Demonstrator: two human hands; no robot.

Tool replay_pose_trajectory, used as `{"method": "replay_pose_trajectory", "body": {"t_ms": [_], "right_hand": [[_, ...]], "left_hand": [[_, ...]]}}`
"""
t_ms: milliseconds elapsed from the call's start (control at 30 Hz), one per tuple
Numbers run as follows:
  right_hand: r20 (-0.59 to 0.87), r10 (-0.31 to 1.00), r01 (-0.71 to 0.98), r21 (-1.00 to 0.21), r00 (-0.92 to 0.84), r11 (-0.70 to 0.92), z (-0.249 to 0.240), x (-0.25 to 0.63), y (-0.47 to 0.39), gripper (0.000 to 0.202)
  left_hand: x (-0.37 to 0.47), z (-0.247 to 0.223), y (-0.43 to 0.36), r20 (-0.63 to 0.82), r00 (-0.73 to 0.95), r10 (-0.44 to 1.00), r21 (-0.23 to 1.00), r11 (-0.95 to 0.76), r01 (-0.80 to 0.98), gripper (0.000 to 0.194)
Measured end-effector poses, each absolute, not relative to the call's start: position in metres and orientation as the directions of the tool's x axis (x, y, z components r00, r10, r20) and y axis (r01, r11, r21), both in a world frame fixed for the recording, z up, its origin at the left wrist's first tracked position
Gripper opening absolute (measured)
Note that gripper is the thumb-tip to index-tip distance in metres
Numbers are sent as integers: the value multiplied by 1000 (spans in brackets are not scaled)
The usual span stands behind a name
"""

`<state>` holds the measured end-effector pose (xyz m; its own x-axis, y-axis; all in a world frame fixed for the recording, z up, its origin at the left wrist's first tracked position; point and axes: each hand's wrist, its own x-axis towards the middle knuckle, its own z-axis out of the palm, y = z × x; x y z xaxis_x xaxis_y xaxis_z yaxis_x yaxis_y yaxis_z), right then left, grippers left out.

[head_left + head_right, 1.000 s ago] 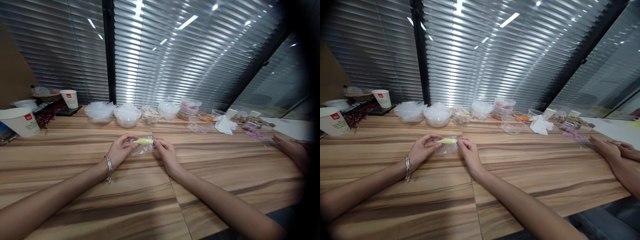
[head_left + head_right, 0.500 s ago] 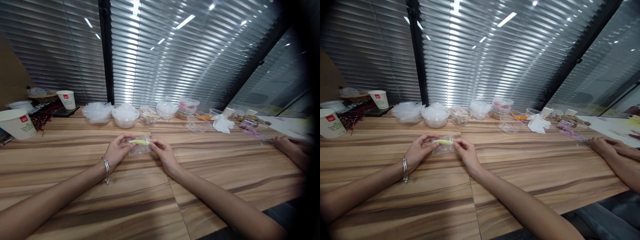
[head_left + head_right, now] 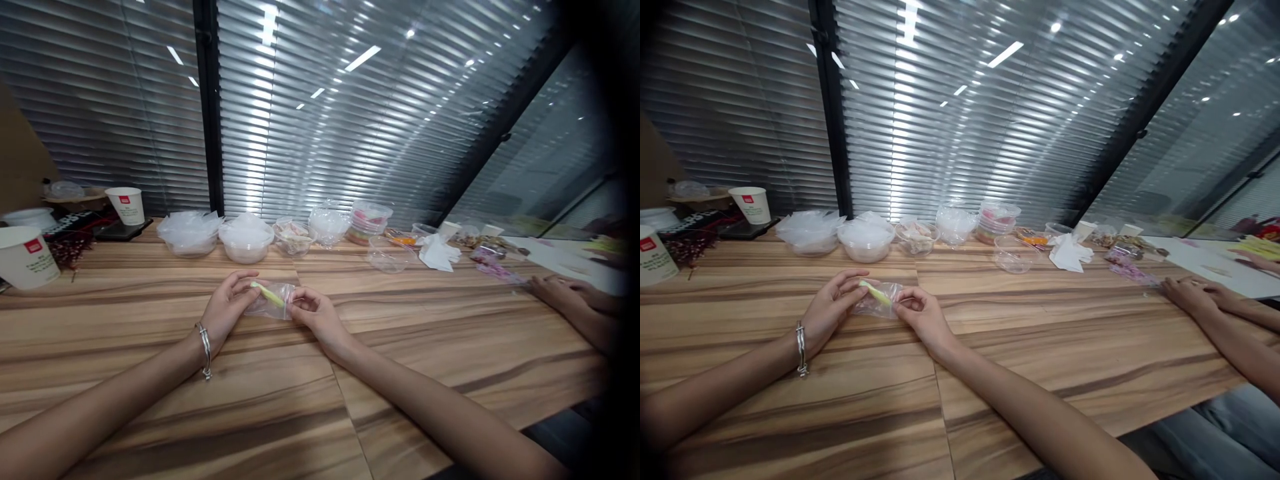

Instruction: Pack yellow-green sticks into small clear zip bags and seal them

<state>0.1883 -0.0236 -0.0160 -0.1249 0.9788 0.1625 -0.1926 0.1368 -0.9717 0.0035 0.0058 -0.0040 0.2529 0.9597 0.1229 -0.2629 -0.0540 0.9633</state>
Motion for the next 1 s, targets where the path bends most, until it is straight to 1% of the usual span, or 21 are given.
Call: {"method": "replay_pose_trajectory", "body": {"t_ms": [200,333,467,567,700,833,1000], "right_hand": [[161,978,-189,-973,-129,135,-17,189,-23,15],[130,980,-176,-979,-151,103,-16,188,-23,21],[160,976,-136,-981,-150,140,-15,187,-24,20],[163,976,-136,-980,-145,144,-15,186,-24,22],[163,978,-128,-981,-126,147,-16,186,-24,18],[173,974,-51,-985,-149,167,-15,188,-24,10],[202,955,40,-976,-217,216,-14,190,-25,14]], "left_hand": [[2,-7,8,112,239,965,961,-44,-275,39],[1,-6,7,118,240,964,958,-47,-282,38],[2,-5,6,121,250,961,960,-49,-276,41],[2,-4,6,121,236,964,958,-52,-282,45],[2,-4,6,99,219,971,962,-37,-271,40],[1,-6,7,119,215,969,958,-55,-282,36],[1,-7,7,120,241,963,950,-42,-308,37]]}}
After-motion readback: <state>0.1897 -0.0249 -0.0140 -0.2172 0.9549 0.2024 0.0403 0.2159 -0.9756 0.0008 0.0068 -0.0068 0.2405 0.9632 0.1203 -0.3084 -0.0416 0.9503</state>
